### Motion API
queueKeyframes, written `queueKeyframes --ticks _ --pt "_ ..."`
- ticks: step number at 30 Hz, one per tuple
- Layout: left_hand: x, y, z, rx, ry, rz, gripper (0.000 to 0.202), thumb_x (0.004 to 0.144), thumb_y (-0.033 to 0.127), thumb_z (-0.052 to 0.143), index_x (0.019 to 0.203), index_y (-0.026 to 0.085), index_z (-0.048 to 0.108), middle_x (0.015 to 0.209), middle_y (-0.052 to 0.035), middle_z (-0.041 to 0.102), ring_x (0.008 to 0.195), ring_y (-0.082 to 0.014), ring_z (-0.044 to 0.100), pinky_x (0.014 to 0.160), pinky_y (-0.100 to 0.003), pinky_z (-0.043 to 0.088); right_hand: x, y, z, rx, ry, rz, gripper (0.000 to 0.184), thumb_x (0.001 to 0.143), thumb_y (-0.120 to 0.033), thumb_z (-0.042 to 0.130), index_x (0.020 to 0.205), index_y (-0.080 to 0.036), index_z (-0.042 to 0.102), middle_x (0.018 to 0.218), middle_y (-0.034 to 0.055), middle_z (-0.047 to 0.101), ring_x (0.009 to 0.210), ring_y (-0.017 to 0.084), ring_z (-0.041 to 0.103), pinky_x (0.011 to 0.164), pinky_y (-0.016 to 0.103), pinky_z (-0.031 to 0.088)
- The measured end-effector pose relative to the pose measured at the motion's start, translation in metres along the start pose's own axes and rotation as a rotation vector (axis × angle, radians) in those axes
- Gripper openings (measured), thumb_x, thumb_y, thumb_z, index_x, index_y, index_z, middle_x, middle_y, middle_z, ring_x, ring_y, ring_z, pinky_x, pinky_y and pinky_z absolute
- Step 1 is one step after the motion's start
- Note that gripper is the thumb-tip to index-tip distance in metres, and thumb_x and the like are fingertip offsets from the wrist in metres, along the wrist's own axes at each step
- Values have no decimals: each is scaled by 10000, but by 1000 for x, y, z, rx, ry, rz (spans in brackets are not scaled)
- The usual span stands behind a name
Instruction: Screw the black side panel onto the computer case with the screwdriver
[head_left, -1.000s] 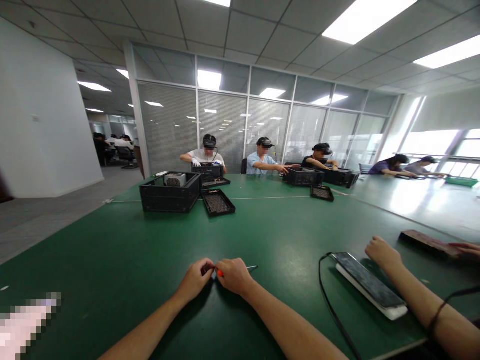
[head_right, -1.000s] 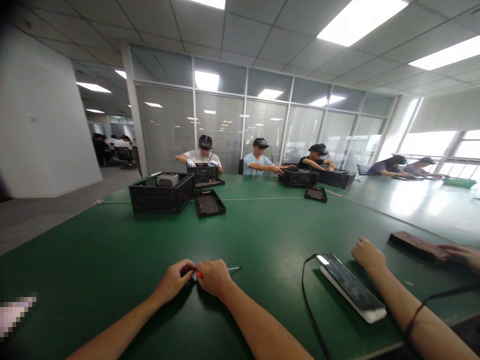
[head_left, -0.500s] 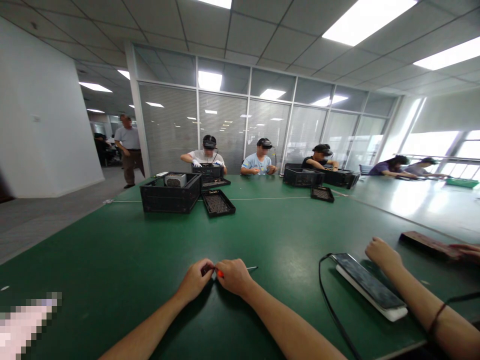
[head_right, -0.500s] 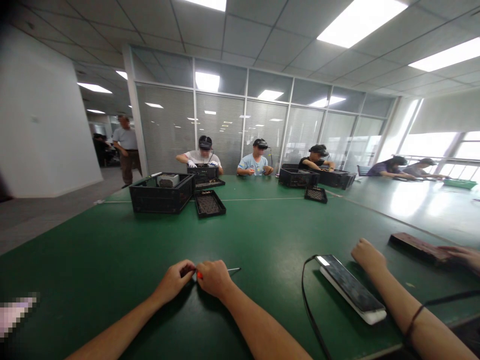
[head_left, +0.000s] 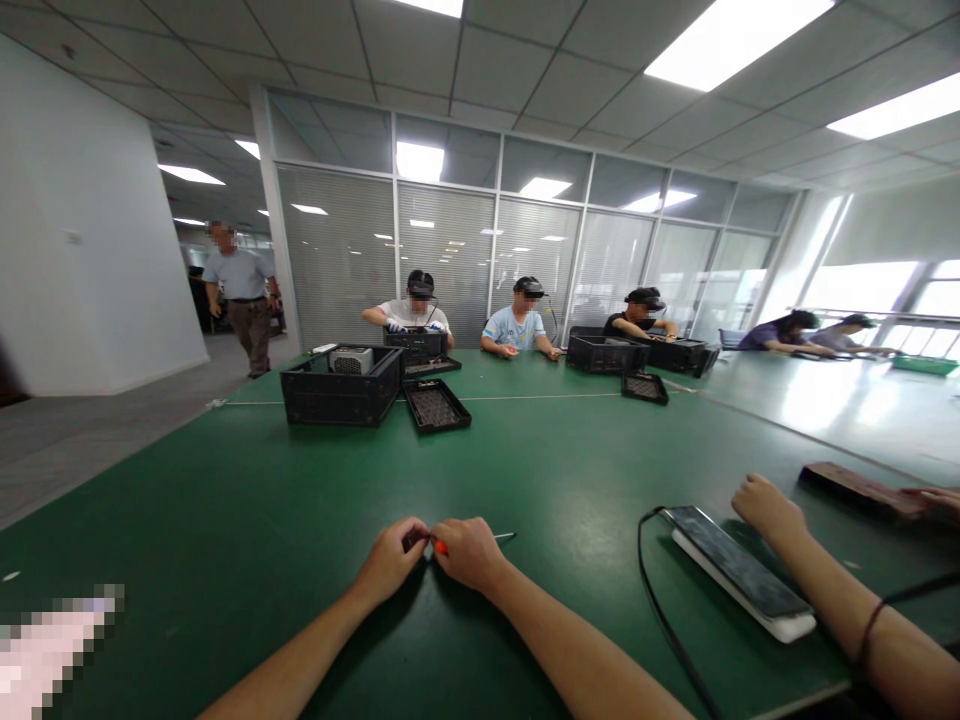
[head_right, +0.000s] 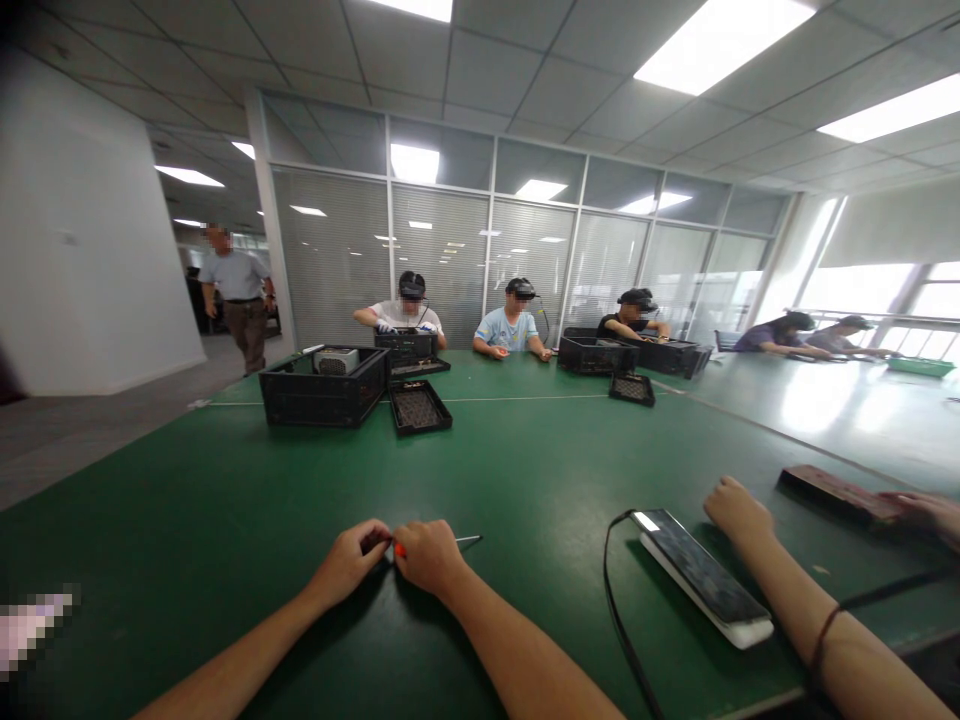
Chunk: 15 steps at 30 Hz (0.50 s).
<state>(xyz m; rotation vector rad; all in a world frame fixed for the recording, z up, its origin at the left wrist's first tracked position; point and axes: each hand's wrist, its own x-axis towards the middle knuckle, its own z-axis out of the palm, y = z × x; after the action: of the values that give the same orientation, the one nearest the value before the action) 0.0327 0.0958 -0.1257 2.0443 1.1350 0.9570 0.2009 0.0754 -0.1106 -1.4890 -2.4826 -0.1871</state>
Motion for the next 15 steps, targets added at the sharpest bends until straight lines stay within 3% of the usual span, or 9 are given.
queueKeyframes --ticks 15 --pt "0 -1 1 0 4 2 205 766 320 486 802 157 605 726 -29 622 695 -163 559 671 -254 422 0 -2 -2 7 -27 8 234 851 -285 413 952 -200 607 912 53 662 810 177 611 690 260 408"
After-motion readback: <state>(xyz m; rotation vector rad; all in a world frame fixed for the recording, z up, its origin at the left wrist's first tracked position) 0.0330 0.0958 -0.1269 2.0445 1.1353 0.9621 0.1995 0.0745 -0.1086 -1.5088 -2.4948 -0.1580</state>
